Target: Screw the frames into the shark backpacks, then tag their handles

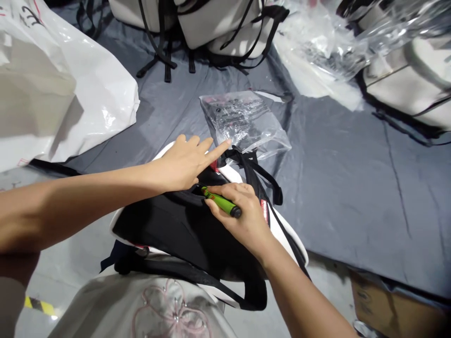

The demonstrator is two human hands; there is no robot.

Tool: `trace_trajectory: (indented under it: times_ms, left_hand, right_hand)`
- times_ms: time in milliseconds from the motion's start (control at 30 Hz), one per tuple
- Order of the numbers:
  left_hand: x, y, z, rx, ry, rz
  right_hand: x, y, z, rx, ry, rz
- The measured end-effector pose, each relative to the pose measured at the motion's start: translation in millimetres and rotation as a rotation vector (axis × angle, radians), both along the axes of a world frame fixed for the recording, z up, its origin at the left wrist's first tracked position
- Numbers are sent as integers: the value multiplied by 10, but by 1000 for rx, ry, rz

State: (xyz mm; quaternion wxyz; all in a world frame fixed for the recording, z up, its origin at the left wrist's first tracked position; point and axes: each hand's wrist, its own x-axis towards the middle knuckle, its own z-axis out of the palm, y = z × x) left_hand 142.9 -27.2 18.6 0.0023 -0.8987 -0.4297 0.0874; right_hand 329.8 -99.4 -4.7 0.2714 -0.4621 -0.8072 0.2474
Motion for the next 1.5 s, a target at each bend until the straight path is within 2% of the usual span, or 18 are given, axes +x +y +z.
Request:
trace_trajectory:
  times_ms: [200, 400, 567, 833, 1233, 1500]
  left_hand:
    - [-34, -29, -9, 26, -33, -6]
    - [-63, -46, -23, 56, -63, -7]
    - [-71, -52, -42, 65, -77, -1]
    - [-65, -44, -52, 12, -98, 24]
    - [-63, -39, -50, -15, -97, 28]
    - [-55, -37, -32, -26, -81, 28]
  right_hand:
    - [-122, -82, -32, 50, -30, -108]
    - [-165, -95, -46, 63, -55, -132]
    - [-167, -86, -48, 27, -36, -82]
    - [-165, -69, 51, -10, -100, -74]
    - [-149, -54, 25, -19, -46, -89]
    - [-130, -21, 38, -39, -50, -49]
